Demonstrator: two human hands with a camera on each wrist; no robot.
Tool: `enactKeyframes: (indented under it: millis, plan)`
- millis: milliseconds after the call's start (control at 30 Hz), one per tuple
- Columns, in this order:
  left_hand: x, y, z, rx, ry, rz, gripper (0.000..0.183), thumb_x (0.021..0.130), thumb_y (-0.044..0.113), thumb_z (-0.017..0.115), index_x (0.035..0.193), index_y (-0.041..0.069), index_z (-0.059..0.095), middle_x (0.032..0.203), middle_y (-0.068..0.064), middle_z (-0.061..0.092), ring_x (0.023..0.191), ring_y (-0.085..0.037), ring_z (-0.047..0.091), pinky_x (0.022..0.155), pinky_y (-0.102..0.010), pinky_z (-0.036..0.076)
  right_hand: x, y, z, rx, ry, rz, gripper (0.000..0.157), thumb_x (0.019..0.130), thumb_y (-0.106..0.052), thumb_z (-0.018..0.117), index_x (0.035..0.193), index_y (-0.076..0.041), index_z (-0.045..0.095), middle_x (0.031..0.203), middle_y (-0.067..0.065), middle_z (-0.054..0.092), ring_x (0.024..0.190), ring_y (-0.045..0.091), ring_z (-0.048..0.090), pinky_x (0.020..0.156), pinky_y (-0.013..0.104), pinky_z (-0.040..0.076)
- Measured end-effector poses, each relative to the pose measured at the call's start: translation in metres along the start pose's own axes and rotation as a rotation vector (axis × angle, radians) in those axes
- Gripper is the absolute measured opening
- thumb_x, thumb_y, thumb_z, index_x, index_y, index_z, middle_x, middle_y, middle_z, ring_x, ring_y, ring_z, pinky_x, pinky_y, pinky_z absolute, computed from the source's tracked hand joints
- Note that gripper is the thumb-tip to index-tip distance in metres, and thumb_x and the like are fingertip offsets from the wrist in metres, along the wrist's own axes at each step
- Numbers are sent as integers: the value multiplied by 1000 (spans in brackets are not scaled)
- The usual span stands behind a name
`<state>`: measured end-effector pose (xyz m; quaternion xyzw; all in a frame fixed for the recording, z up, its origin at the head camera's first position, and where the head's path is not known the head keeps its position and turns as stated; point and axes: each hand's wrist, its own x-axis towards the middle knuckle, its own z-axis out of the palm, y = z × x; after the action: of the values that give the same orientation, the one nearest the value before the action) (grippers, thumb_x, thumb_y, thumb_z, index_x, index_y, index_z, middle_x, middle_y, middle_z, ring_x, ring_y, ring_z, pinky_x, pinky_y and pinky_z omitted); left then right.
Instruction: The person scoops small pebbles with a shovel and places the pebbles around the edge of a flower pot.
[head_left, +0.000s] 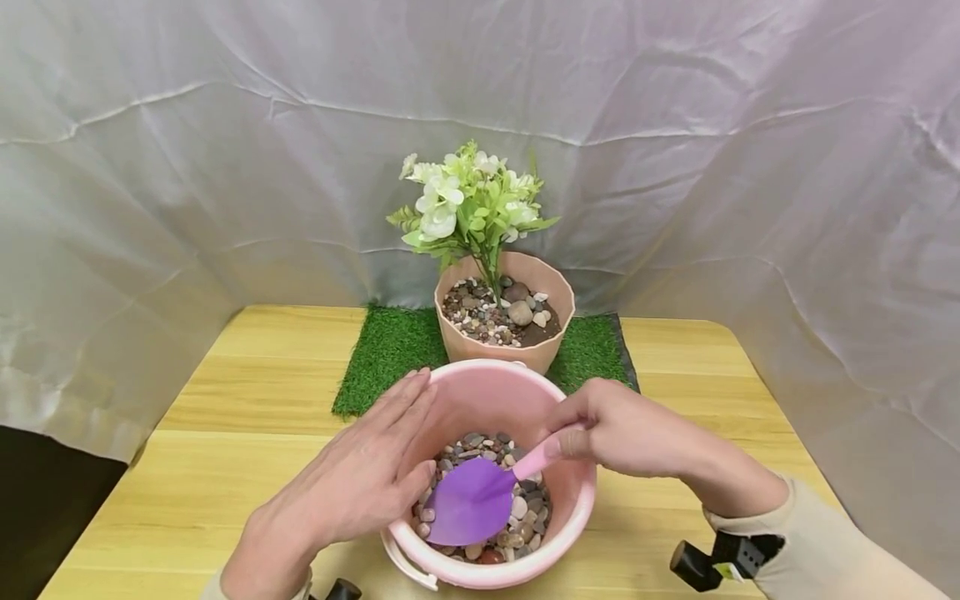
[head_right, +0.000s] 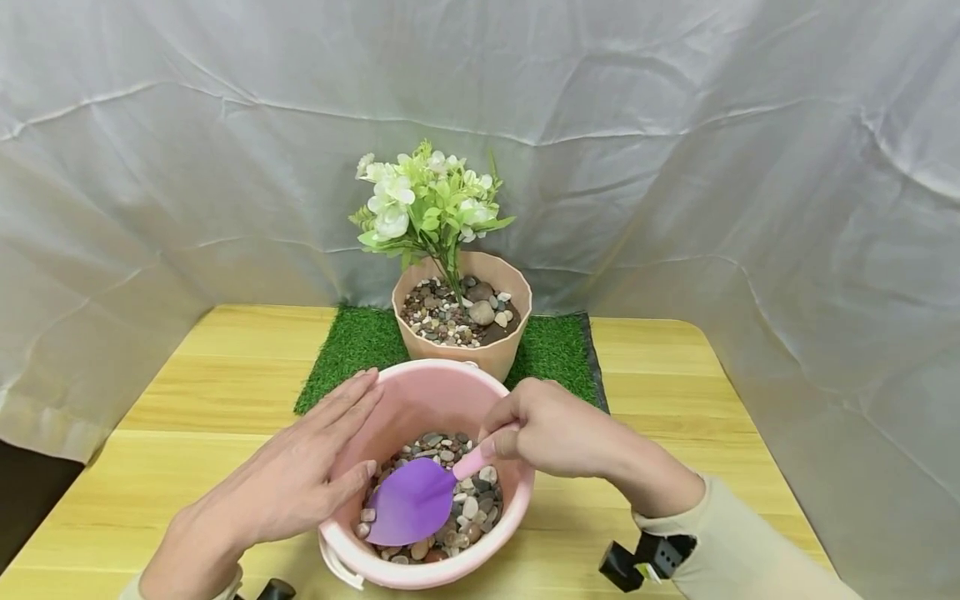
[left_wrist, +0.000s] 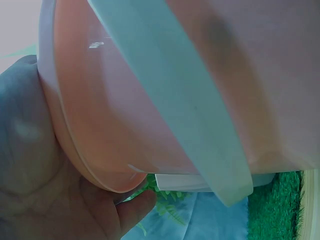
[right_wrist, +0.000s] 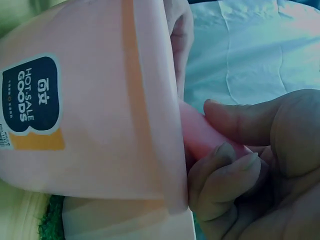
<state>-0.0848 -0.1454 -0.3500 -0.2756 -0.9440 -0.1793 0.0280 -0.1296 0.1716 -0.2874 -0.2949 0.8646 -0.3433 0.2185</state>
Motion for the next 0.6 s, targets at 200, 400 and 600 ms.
enactKeyframes:
  millis: [200,400,600]
  plan:
    - [0,1,-1,-13,-5,-17,81,101,36,63,165,1,29,176,-13,14,163,-29,16,131,-49,23,-9,10,-6,101,-6,32,13,97,-22,72,99,-20,85,63,-5,61,48,2,37,40,19,31]
    - [-1,1,-1,-18,1,-19,80,101,37,63,165,2,30,176,-12,14,163,-29,17,131,-49,24,-15,13,-13,183,-5,47,16,96,-20,72,105,-13,85,58,-5,52,44,2,36,36,19,29]
    - [-2,1,-1,-21,-2,-28,80,101,35,63,165,3,28,176,-11,13,163,-28,16,131,-48,23,-24,18,-27,228,13,60,17,97,-20,73,107,-11,84,60,-5,54,46,2,37,37,21,31]
